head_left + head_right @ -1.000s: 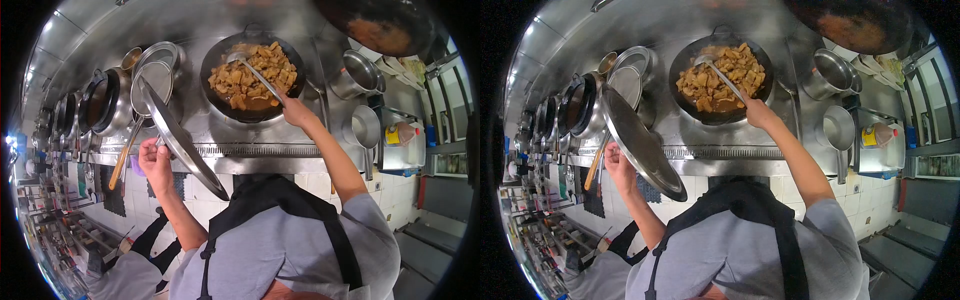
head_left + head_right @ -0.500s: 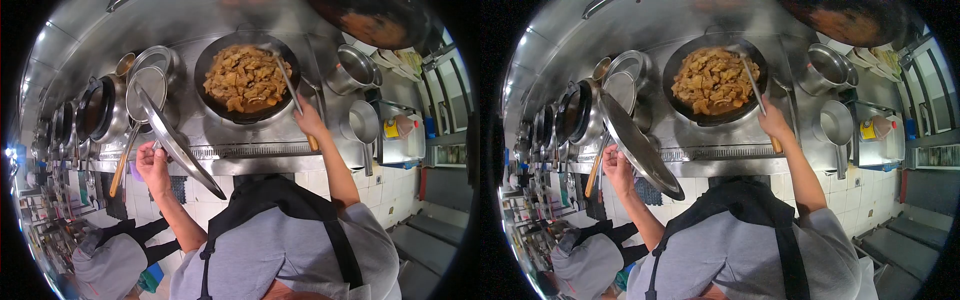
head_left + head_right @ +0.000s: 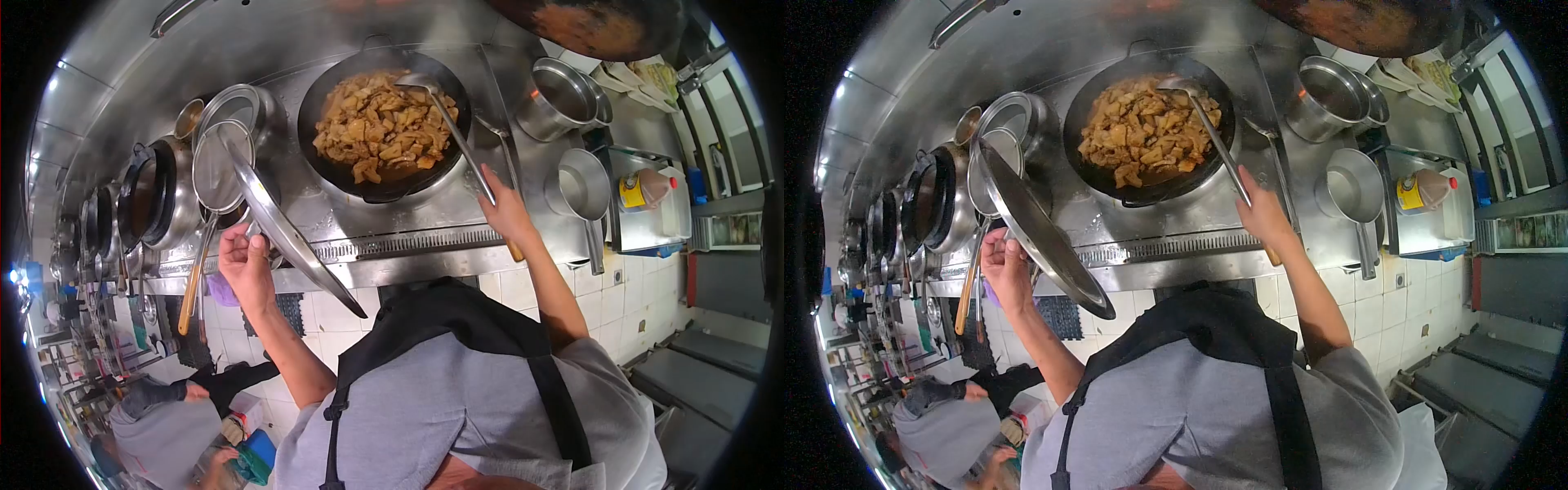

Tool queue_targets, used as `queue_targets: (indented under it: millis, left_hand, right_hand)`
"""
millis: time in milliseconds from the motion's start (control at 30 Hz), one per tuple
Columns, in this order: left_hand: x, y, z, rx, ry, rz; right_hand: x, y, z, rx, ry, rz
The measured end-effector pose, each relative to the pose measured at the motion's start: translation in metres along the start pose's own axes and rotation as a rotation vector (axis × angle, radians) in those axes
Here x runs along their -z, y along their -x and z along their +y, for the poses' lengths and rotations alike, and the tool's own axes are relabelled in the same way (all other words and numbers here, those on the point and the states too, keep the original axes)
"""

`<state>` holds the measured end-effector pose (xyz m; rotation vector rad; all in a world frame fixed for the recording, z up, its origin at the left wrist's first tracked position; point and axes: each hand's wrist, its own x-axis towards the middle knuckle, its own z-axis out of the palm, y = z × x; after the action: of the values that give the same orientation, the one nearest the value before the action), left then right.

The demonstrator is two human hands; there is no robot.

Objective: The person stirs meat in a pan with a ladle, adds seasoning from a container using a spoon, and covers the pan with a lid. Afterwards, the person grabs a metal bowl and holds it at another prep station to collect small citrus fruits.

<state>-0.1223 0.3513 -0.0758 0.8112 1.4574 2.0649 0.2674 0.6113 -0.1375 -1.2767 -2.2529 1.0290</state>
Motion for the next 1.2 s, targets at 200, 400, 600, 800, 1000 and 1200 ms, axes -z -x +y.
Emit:
queue_targets:
  millis: [200, 400, 600, 800, 1000, 1200]
  left_hand:
    - [-0.011, 0.006, 0.006, -0.002, -0.033, 0.082]
    - [-0.015, 0.001, 0.004, 0.009, -0.017, 0.065]
    - [-0.055, -0.027, 0.011, 0.064, -0.262, 0.055]
    - [-0.141, -0.115, -0.032, -0.002, -0.629, -0.338]
    - [-0.218, -0.203, -0.144, -0.159, -0.975, -0.572]
    - [-0.250, -0.245, -0.216, -0.078, -1.135, -0.662]
  right_hand:
    - [-0.004, 0.041, 0.015, 0.052, -0.141, -0.016]
    - [-0.005, 0.068, 0.023, 0.004, -0.207, 0.078]
    - [-0.014, 0.146, 0.072, -0.331, -0.090, 0.168]
    - [-0.047, 0.216, 0.133, -0.250, 0.009, 0.229]
    - [-0.078, 0.230, 0.166, -0.351, 0.100, 0.132]
    - [-0.103, 0.232, 0.189, -0.329, 0.180, 0.137]
